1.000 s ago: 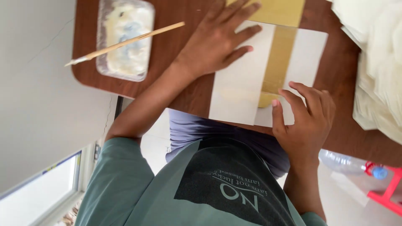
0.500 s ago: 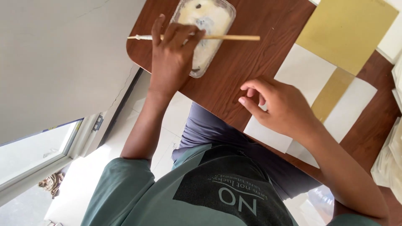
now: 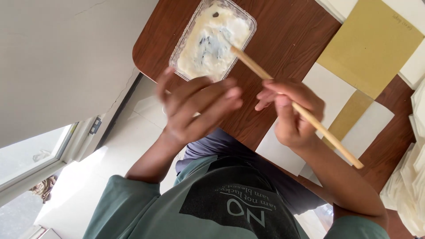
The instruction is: Assembling paper bags by folding paper and applying glue with a brush
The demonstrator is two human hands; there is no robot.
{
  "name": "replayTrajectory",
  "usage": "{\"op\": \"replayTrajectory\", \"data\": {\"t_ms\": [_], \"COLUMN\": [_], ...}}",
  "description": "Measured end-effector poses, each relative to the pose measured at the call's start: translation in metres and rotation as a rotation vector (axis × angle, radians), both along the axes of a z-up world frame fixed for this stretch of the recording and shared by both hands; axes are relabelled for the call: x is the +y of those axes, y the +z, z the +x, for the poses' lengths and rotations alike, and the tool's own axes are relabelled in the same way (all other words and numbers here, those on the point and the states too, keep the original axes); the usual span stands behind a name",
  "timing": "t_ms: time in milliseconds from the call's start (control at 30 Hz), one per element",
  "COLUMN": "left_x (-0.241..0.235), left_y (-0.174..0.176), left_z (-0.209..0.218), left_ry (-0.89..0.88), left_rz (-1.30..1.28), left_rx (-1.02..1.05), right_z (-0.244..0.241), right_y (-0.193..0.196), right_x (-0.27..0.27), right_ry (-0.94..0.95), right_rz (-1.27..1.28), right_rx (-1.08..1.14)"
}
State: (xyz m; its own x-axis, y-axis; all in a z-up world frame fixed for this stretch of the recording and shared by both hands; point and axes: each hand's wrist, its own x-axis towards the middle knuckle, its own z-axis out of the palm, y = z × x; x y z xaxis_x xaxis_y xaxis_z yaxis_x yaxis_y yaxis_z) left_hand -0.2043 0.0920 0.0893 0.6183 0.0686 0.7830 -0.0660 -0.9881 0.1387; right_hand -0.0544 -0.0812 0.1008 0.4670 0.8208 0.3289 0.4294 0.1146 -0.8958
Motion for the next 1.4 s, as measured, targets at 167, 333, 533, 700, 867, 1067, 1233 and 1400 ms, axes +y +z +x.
{"op": "replayTrajectory", "data": {"t_ms": [167,333,533,700,867,1067,1233,1400], "left_x": [0.002,0.003,-0.038,-0.059,-0.057,-0.055,-0.055,-0.056], "left_y": [-0.039,-0.081,-0.075,-0.09,-0.088,-0.087,-0.089,-0.09], "left_z": [-0.014,-0.004,0.003,0.005,0.006,0.006,0.007,0.007], "left_ry": [0.262,0.38,0.379,0.338,0.293,0.296,0.294,0.296], "left_rz": [-0.579,-0.62,-0.541,-0.428,-0.363,-0.384,-0.367,-0.369], "left_rx": [-0.029,0.34,0.321,0.208,0.149,0.156,0.139,0.137], "right_z": [0.015,0.031,0.038,0.049,0.034,0.026,0.038,0.037], "right_y": [-0.011,-0.019,-0.038,-0.068,-0.044,-0.042,-0.048,-0.048], "right_x": [-0.012,-0.021,-0.046,-0.067,-0.041,-0.041,-0.053,-0.042], "right_ry": [-0.297,-0.259,-0.258,-0.087,-0.016,0.047,-0.108,-0.058], "right_rz": [0.226,0.179,0.167,0.23,0.173,0.171,0.179,0.167], "right_rx": [-0.016,0.018,-0.092,-0.239,-0.867,-0.569,-0.57,-0.643]}}
